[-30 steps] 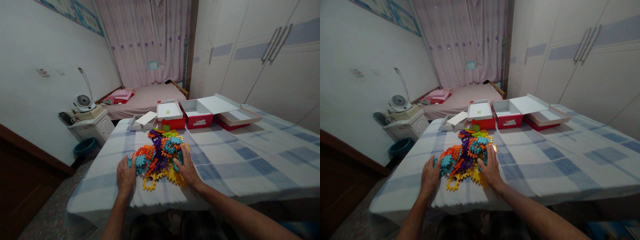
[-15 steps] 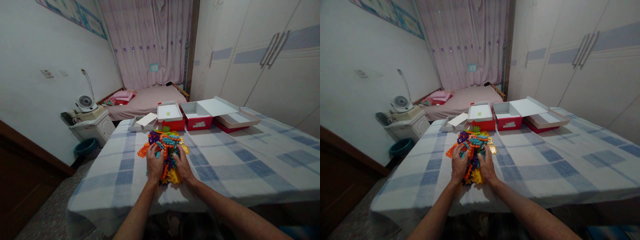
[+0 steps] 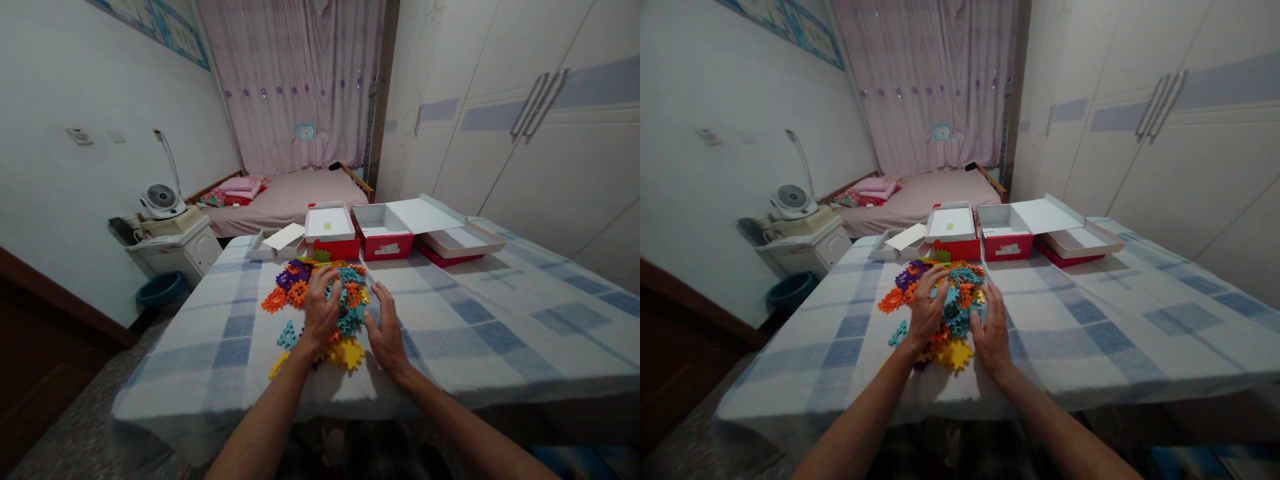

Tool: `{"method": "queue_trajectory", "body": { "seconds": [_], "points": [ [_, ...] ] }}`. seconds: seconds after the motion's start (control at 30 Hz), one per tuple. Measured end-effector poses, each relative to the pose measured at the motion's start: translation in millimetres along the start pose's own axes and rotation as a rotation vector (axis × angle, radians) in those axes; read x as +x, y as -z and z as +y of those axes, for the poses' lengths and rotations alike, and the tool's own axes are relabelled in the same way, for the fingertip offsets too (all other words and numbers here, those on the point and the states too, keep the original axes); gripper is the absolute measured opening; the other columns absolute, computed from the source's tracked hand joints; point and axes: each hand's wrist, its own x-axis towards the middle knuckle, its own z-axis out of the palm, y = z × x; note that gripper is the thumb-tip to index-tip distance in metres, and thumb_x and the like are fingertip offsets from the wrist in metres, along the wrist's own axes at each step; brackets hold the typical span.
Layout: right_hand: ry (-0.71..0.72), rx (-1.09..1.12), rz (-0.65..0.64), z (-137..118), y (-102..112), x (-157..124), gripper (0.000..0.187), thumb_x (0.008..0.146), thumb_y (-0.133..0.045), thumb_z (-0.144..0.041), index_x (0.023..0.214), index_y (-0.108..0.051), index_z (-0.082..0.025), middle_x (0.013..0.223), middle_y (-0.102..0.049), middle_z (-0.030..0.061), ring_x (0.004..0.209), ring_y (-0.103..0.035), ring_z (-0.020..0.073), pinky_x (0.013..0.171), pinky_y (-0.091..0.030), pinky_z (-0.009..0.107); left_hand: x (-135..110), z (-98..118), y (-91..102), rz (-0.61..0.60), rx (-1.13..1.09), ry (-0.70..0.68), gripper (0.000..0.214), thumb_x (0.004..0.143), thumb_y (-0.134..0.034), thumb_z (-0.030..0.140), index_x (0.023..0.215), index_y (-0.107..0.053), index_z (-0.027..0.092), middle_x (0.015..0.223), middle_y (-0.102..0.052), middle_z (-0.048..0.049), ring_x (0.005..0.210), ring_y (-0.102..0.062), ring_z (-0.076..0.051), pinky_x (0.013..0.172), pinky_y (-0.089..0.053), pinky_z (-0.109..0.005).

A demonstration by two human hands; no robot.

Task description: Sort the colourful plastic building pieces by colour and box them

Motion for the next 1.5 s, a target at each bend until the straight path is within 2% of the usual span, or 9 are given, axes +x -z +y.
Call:
{"method": "queue_trajectory", "body": {
  "seconds": [0.1, 0.2, 0.43, 0.67, 0.8, 1.03, 1.23, 1.37, 1.5],
  "points": [
    [0.371, -0.131, -0.332, -26, 8, -14, 0.045, 0.088, -0.047, -0.017, 0.132, -0.049, -0.023, 0.144, -0.045, 0.0086, 0.143, -0.025, 0.0259, 0.114, -0.026, 0.052, -14, -15, 41.8, 0.147, 0.009, 0.134, 0.029, 0.094, -0.043, 0.034, 0.106, -0.065, 0.019, 0.12, -0.062, -0.0079, 0.118, -0.054, -0.019, 0.108, -0.038, -0.037],
    [0.633, -0.161, -0.653, -49, -8, -31, 0.041, 0.088, -0.048, -0.018, 0.128, -0.054, -0.024, 0.141, -0.05, 0.0056, 0.142, -0.027, 0.0257, 0.116, -0.024, 0.048, -34, -42, 79.1, 0.243, 0.102, 0.296, 0.036, 0.095, -0.038, 0.039, 0.109, -0.063, 0.019, 0.118, -0.062, -0.0081, 0.116, -0.055, -0.02, 0.106, -0.039, -0.036],
    [0.818, -0.249, -0.77, -61, -49, -28, 0.024, 0.094, -0.047, -0.025, 0.114, -0.059, -0.021, 0.13, -0.057, 0.0083, 0.139, -0.031, 0.0304, 0.115, -0.021, 0.054, -72, -95, 117.6, 0.185, 0.24, 0.418, 0.042, 0.095, -0.032, 0.044, 0.112, -0.06, 0.019, 0.121, -0.06, -0.0095, 0.117, -0.054, -0.021, 0.105, -0.041, -0.039],
    [0.711, -0.318, -0.673, -36, -21, 0, 0.024, 0.092, -0.048, -0.017, 0.111, -0.062, -0.023, 0.13, -0.059, 0.0058, 0.137, -0.036, 0.0264, 0.114, -0.023, 0.051, -63, -94, 120.3, 0.086, 0.324, 0.329, 0.039, 0.091, -0.037, 0.042, 0.108, -0.063, 0.018, 0.117, -0.063, -0.0106, 0.116, -0.054, -0.023, 0.108, -0.039, -0.042],
    [0.612, -0.196, -0.508, -23, 1, 21, 0.029, 0.092, -0.048, -0.023, 0.118, -0.061, -0.027, 0.131, -0.059, 0.003, 0.135, -0.04, 0.0228, 0.114, -0.026, 0.049, -12, -106, 114.1, -0.001, 0.428, 0.26, 0.043, 0.09, -0.035, 0.043, 0.109, -0.063, 0.015, 0.122, -0.062, -0.014, 0.122, -0.051, -0.025, 0.11, -0.035, -0.043],
    [0.045, -0.055, -0.107, 41, -2, 88, 0.041, 0.091, -0.044, -0.042, 0.122, -0.058, -0.02, 0.129, -0.057, 0.0113, 0.124, -0.049, 0.0256, 0.108, -0.036, 0.048, 75, -153, 72.3, -0.164, 0.402, 0.354, 0.037, 0.087, -0.045, 0.042, 0.106, -0.064, 0.017, 0.121, -0.066, -0.0143, 0.122, -0.055, -0.027, 0.109, -0.033, -0.042],
    [-0.23, 0.043, -0.145, 94, -27, 101, 0.061, 0.088, -0.04, -0.056, 0.135, -0.049, -0.019, 0.139, -0.051, 0.0123, 0.131, -0.045, 0.0264, 0.112, -0.031, 0.051, 101, -164, 40.2, -0.277, 0.302, 0.43, 0.053, 0.084, -0.047, 0.054, 0.118, -0.061, 0.016, 0.131, -0.06, -0.0163, 0.126, -0.053, -0.03, 0.106, -0.037, -0.044],
    [-0.233, 0.064, -0.211, 92, -33, 94, 0.06, 0.089, -0.04, -0.054, 0.138, -0.048, -0.021, 0.143, -0.05, 0.0089, 0.131, -0.046, 0.0255, 0.112, -0.032, 0.05, 107, -154, 25.4, -0.335, 0.224, 0.406, 0.064, 0.081, -0.052, 0.058, 0.127, -0.057, 0.013, 0.135, -0.057, -0.0173, 0.126, -0.052, -0.03, 0.106, -0.036, -0.043],
    [-0.244, 0.053, -0.245, 85, -33, 94, 0.057, 0.089, -0.041, -0.05, 0.138, -0.05, -0.024, 0.141, -0.052, 0.0058, 0.13, -0.048, 0.0248, 0.112, -0.033, 0.048, 107, -136, 13.7, -0.395, 0.129, 0.353, 0.059, 0.079, -0.054, 0.057, 0.117, -0.065, 0.013, 0.12, -0.067, -0.0131, 0.109, -0.062, -0.027, 0.096, -0.046, -0.037]
  ]
}}
